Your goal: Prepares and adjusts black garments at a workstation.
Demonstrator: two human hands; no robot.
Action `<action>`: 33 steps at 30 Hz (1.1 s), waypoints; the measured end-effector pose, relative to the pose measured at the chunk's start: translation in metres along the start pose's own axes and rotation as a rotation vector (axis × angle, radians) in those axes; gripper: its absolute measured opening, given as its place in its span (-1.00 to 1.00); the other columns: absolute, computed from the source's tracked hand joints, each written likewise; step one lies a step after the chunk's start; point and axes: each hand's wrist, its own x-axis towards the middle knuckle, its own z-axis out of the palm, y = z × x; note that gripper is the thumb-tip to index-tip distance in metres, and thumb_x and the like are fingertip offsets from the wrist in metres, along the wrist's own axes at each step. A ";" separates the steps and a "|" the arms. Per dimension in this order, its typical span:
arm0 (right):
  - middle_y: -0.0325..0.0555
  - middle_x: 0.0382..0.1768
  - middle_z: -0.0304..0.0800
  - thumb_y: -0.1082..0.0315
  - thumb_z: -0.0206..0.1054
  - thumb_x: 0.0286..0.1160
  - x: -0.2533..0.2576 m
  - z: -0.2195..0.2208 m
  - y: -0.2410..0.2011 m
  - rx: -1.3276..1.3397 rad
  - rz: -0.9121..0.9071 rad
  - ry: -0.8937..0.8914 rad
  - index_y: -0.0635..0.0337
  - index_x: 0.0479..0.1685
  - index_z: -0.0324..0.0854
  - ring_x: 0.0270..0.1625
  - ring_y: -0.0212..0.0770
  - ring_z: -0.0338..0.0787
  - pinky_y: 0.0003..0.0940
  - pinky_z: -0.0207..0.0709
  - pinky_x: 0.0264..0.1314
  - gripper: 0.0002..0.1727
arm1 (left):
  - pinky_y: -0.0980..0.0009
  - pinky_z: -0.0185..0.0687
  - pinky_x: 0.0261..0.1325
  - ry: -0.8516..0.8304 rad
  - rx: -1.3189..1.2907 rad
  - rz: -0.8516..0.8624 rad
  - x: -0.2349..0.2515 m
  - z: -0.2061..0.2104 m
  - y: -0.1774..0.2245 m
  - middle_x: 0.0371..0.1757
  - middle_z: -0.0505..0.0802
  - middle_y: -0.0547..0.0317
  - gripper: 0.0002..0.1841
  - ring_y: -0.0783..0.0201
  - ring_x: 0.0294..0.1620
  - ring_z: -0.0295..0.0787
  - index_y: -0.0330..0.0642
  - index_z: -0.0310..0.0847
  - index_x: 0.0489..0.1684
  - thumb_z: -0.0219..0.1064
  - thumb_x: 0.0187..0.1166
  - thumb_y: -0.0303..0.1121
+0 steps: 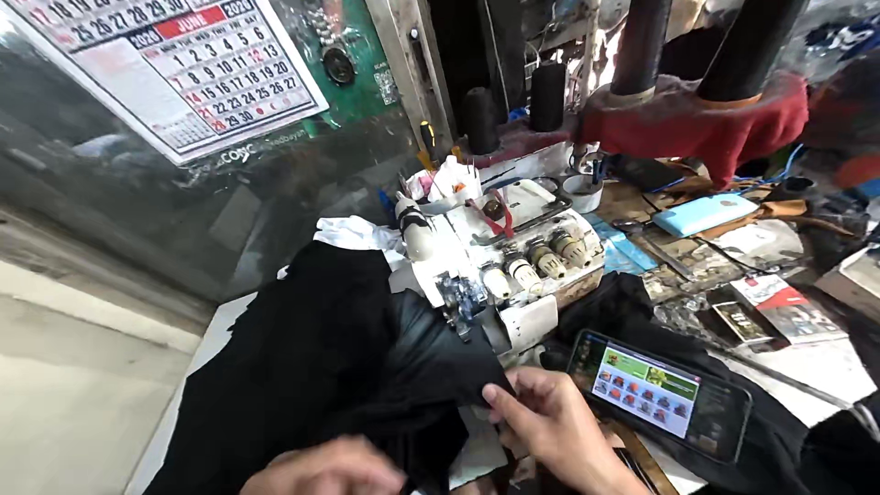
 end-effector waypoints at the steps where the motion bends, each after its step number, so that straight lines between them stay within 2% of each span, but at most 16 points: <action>1: -0.14 -0.43 0.89 0.10 0.45 0.61 0.004 0.002 -0.001 0.009 -0.002 0.013 0.15 -0.25 0.77 -0.48 -0.15 0.87 -0.21 0.84 -0.46 -0.72 | 0.19 0.84 -0.21 0.113 0.138 0.074 0.018 0.022 0.005 -0.27 0.88 0.11 -0.51 0.23 -0.34 0.83 -0.23 0.79 0.00 -0.09 0.91 -0.12; 2: -0.14 -0.47 0.86 0.09 0.45 0.60 0.007 0.005 -0.002 0.009 0.009 0.037 0.15 -0.28 0.77 -0.50 -0.14 0.87 -0.21 0.84 -0.47 -0.71 | 0.28 0.83 -0.14 0.238 0.335 0.129 0.038 0.044 0.001 -0.23 0.88 0.23 -0.64 0.34 -0.25 0.83 -0.16 0.82 -0.02 0.04 0.86 -0.24; 5: -0.14 -0.54 0.82 0.07 0.47 0.57 0.014 0.008 -0.004 -0.024 0.033 0.099 0.13 -0.36 0.75 -0.54 -0.14 0.84 -0.21 0.83 -0.49 -0.68 | 0.25 0.60 0.09 0.535 0.823 0.198 0.083 0.082 -0.056 -0.12 0.84 0.50 -0.78 0.43 0.00 0.71 0.23 0.91 -0.05 0.30 0.65 -0.11; 9: -0.20 -0.69 0.68 -0.04 0.39 0.60 0.037 0.013 0.002 -0.136 -0.034 0.206 0.06 -0.68 0.60 -0.64 -0.22 0.73 -0.27 0.68 -0.59 -0.50 | 0.24 0.66 0.13 0.579 0.856 0.257 0.098 0.065 -0.079 -0.11 0.85 0.50 -0.82 0.41 0.04 0.73 0.21 0.93 -0.11 0.36 0.60 -0.15; 12: -0.27 -0.75 0.56 -0.02 0.33 0.59 0.048 0.017 0.003 -0.259 -0.080 0.251 -0.02 -0.80 0.47 -0.66 -0.28 0.66 -0.29 0.59 -0.62 -0.47 | 0.09 0.50 0.34 0.571 0.881 0.150 0.103 0.050 -0.076 0.18 0.74 0.40 -0.76 0.25 0.31 0.57 0.30 0.90 0.02 0.31 0.61 -0.03; 14: -0.28 -0.72 0.61 0.03 0.34 0.58 0.042 0.014 0.003 -0.241 -0.102 0.221 -0.01 -0.75 0.51 -0.64 -0.28 0.69 -0.30 0.63 -0.59 -0.53 | 0.15 0.58 0.34 0.617 0.827 0.056 0.093 0.052 -0.080 0.31 0.68 0.26 -0.71 0.21 0.36 0.56 0.32 0.86 0.17 0.29 0.63 -0.03; 16: -0.25 -0.69 0.61 0.04 0.37 0.60 0.034 0.012 0.001 -0.186 -0.116 0.173 0.02 -0.70 0.53 -0.61 -0.26 0.70 -0.30 0.65 -0.56 -0.54 | 0.37 0.72 0.06 0.639 0.789 0.020 0.083 0.055 -0.085 0.19 0.68 0.23 -0.64 0.34 0.12 0.66 0.30 0.78 0.35 0.19 0.71 -0.07; 18: -0.24 -0.65 0.64 0.02 0.37 0.64 0.024 0.011 -0.002 -0.151 -0.140 0.088 0.06 -0.64 0.58 -0.60 -0.25 0.71 -0.28 0.66 -0.54 -0.54 | 0.39 0.75 0.09 0.597 0.808 -0.016 0.075 0.047 -0.083 0.11 0.84 0.33 -0.60 0.44 0.06 0.76 0.25 0.74 0.42 0.07 0.77 -0.12; 20: -0.28 -0.52 0.76 0.02 0.34 0.68 0.016 0.012 -0.010 -0.153 -0.154 -0.061 0.04 -0.44 0.70 -0.48 -0.28 0.80 -0.29 0.76 -0.42 -0.64 | 0.38 0.82 0.09 0.591 0.909 -0.053 0.064 0.036 -0.074 0.02 0.93 0.43 -0.66 0.53 0.01 0.86 0.17 0.83 0.24 0.13 0.76 -0.11; 22: -0.37 -0.14 0.92 0.05 0.27 0.74 0.008 0.012 -0.019 -0.182 -0.181 -0.226 -0.06 0.11 0.80 -0.15 -0.34 0.91 -0.29 0.88 -0.08 -0.72 | 0.41 0.78 -0.25 0.622 0.975 -0.055 0.048 0.037 -0.060 -0.30 0.90 0.50 -0.77 0.58 -0.29 0.82 0.13 0.86 -0.20 0.29 0.64 -0.07; 24: -0.41 0.34 0.80 0.02 0.12 0.84 0.003 0.009 -0.022 -0.262 -0.242 -0.353 -0.14 0.60 0.59 0.29 -0.40 0.81 -0.27 0.77 0.37 -0.54 | 0.43 0.75 -0.35 0.573 0.941 -0.023 0.035 0.060 -0.046 -0.40 0.87 0.48 -0.80 0.58 -0.37 0.80 0.09 0.84 -0.37 0.40 0.55 -0.08; 25: -0.39 0.47 0.70 0.02 0.05 0.86 0.003 0.004 -0.022 -0.297 -0.265 -0.385 -0.13 0.69 0.50 0.43 -0.39 0.71 -0.23 0.63 0.54 -0.49 | 0.44 0.77 -0.30 0.525 0.894 0.002 0.033 0.080 -0.043 -0.38 0.88 0.48 -0.81 0.58 -0.34 0.81 0.09 0.86 -0.37 0.42 0.55 -0.10; 26: -0.38 0.47 0.71 0.03 0.05 0.86 0.004 -0.001 -0.024 -0.310 -0.263 -0.364 -0.12 0.66 0.53 0.44 -0.39 0.70 -0.22 0.61 0.56 -0.51 | 0.42 0.81 -0.19 0.460 0.852 0.040 0.036 0.100 -0.043 -0.31 0.90 0.47 -0.82 0.56 -0.25 0.83 0.08 0.88 -0.30 0.40 0.57 -0.12; 29: -0.40 -0.13 0.92 0.14 0.42 0.61 0.023 -0.005 -0.027 -0.269 -0.212 0.089 -0.18 0.00 0.89 -0.13 -0.32 0.88 -0.24 0.83 -0.07 -0.84 | 0.40 0.81 0.24 0.245 0.801 0.115 0.052 0.133 -0.052 0.18 0.90 0.48 -0.67 0.53 0.21 0.81 0.14 0.83 0.24 0.32 0.64 -0.05; 31: -0.44 -0.07 0.91 0.17 0.47 0.56 0.030 -0.002 -0.022 -0.254 -0.211 0.259 -0.25 0.05 0.89 -0.11 -0.30 0.87 -0.22 0.81 -0.14 -0.82 | 0.37 0.75 0.39 0.105 0.747 0.085 0.044 0.115 -0.046 0.35 0.84 0.50 -0.58 0.56 0.35 0.75 0.19 0.73 0.43 0.29 0.69 0.04; 33: -0.38 0.17 0.86 0.27 0.43 0.60 0.022 -0.001 -0.017 -0.178 -0.243 0.230 -0.22 0.31 0.78 0.11 -0.23 0.87 -0.16 0.85 0.11 -0.66 | 0.39 0.85 0.22 0.064 0.618 0.043 0.024 0.079 -0.039 0.18 0.90 0.48 -0.66 0.55 0.12 0.84 0.13 0.79 0.34 0.29 0.73 -0.07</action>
